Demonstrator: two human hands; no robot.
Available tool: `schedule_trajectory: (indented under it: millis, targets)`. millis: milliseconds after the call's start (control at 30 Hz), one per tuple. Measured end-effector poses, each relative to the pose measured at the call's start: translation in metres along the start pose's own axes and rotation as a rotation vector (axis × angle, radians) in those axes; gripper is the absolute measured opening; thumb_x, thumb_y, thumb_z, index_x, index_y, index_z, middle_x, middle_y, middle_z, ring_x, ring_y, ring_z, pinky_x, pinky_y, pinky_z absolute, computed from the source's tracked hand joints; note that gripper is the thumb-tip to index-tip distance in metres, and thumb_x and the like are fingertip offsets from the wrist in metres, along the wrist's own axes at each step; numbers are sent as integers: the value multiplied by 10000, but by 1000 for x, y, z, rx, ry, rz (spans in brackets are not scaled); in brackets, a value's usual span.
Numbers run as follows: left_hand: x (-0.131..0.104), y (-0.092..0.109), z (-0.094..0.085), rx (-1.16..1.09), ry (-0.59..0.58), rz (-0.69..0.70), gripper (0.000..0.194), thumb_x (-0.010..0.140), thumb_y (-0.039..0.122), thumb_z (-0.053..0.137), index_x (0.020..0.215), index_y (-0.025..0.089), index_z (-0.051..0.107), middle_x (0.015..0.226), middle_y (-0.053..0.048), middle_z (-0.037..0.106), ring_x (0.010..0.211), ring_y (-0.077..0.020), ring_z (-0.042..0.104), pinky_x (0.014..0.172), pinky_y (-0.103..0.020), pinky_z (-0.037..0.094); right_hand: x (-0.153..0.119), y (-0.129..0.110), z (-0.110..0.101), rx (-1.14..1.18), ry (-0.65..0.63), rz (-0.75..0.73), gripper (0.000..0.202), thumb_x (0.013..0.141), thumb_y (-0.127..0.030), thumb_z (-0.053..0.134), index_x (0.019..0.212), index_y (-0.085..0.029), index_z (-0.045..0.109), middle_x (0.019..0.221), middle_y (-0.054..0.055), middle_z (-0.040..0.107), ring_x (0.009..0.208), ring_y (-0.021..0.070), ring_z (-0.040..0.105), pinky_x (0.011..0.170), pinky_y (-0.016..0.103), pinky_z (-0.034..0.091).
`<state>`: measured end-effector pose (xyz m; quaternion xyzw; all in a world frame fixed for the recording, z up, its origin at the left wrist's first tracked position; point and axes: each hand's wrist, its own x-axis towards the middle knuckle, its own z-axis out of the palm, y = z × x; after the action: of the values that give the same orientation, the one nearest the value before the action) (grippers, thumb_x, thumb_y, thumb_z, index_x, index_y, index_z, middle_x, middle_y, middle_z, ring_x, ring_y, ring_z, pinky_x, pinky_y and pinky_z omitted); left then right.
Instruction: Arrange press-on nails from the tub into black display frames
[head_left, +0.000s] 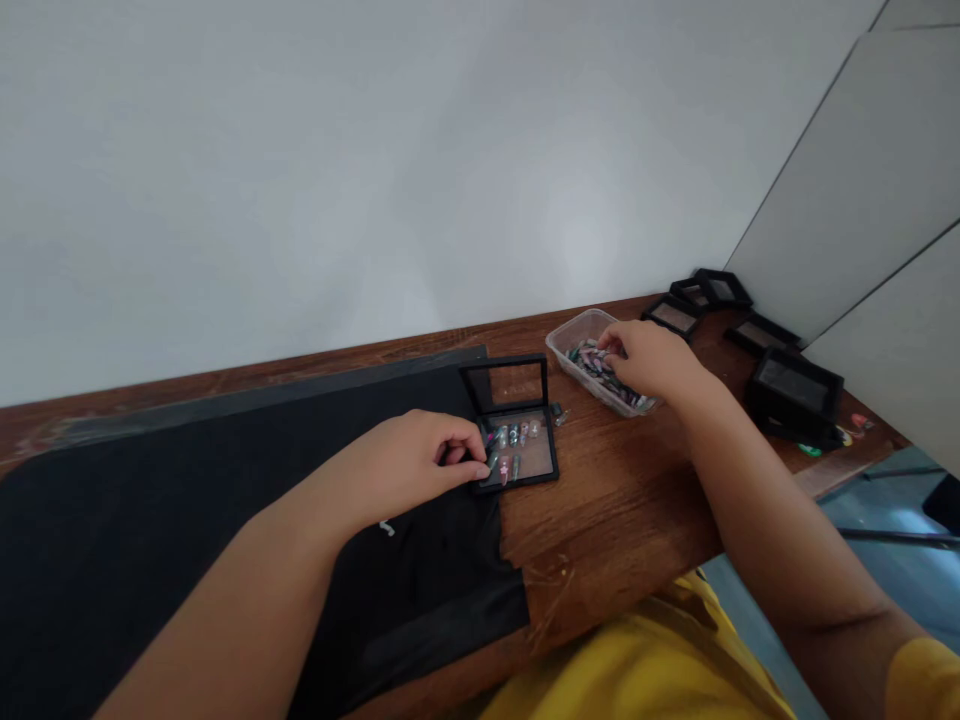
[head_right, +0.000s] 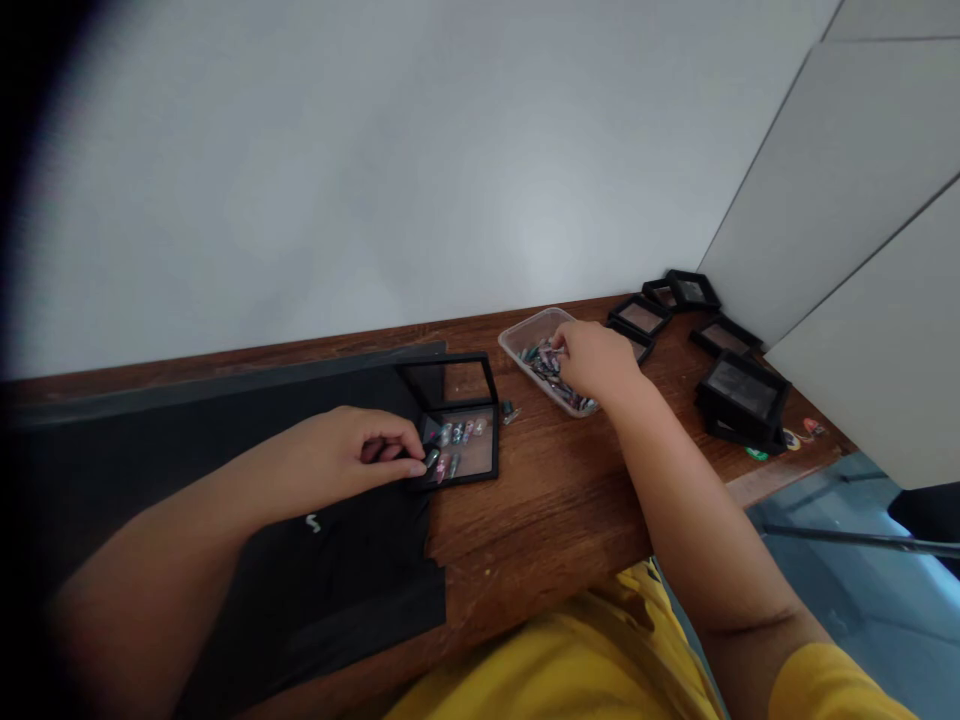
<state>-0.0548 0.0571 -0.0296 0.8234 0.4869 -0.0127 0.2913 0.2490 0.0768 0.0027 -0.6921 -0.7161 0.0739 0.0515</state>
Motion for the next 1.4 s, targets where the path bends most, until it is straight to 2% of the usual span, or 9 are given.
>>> schedule_trajectory:
  millis: [300, 667, 767, 833, 933, 1000, 1067, 1200, 1400]
  targets:
    - [0, 0, 0, -18, -8, 4, 246, 811, 467, 659, 829, 255, 782, 680, 2, 635, 631, -166, 520, 606, -303, 341, -3, -1, -3, 15, 38, 42, 171, 893, -181, 640, 986, -229, 776, 1064, 75, 786, 986, 258, 686, 763, 351, 453]
    - [-2, 3, -2, 2, -45, 9, 319, 794, 546, 658, 803, 249, 772, 662, 19, 615, 620, -147, 499, 596, -286, 337, -13, -1, -12, 109, 73, 74, 117, 865, -171, 680, 932, -200, 771, 933, 73, 770, 873, 220, 669, 720, 335, 439]
    - [-1, 1, -1, -43, -46, 15, 334, 791, 548, 657, 799, 235, 770, 654, 18, 610, 621, -143, 489, 593, -279, 338, -23, -3, -19, 217, 69, -1, 108, 874, -160, 670, 931, -195, 755, 923, 50, 773, 841, 196, 675, 702, 308, 436]
    - [0, -1, -1, -91, -58, 21, 342, 780, 557, 666, 791, 228, 761, 654, 16, 610, 625, -143, 481, 590, -277, 336, -33, -8, -23, 315, 14, -116, 104, 879, -145, 659, 911, -194, 745, 891, 28, 770, 795, 171, 671, 688, 285, 431]
    - [3, -3, -1, -174, -97, 14, 355, 752, 573, 691, 777, 222, 741, 658, 16, 604, 628, -146, 477, 586, -273, 344, -47, -23, -26, 466, -227, -405, 104, 881, -108, 660, 851, -182, 726, 851, 2, 764, 755, 133, 660, 694, 248, 432]
    - [4, -4, -1, -207, -111, 11, 365, 739, 582, 703, 766, 219, 728, 649, 20, 587, 620, -145, 471, 580, -268, 346, -53, -35, -22, 463, -352, -547, 110, 868, -85, 679, 876, -180, 735, 845, -7, 761, 716, 120, 634, 677, 237, 414]
    - [5, -5, -1, -216, -115, 15, 374, 742, 587, 705, 760, 213, 718, 635, 26, 562, 609, -140, 458, 570, -263, 340, -54, -46, -15, 372, -342, -600, 138, 870, -62, 668, 884, -176, 745, 856, 5, 763, 721, 127, 620, 678, 245, 390]
    - [6, -6, -1, -189, -116, 46, 369, 752, 577, 710, 762, 209, 722, 610, 33, 526, 592, -133, 440, 557, -260, 341, -50, -57, 2, 171, -241, -602, 147, 913, -105, 648, 937, -186, 768, 918, 49, 780, 851, 192, 662, 709, 285, 363]
    - [3, -3, -2, -120, -93, 67, 312, 787, 534, 691, 757, 226, 733, 607, 34, 545, 583, -134, 458, 560, -262, 344, -51, -62, 11, 74, -266, -621, 139, 939, -131, 651, 934, -186, 779, 992, 61, 791, 958, 236, 693, 756, 316, 381]
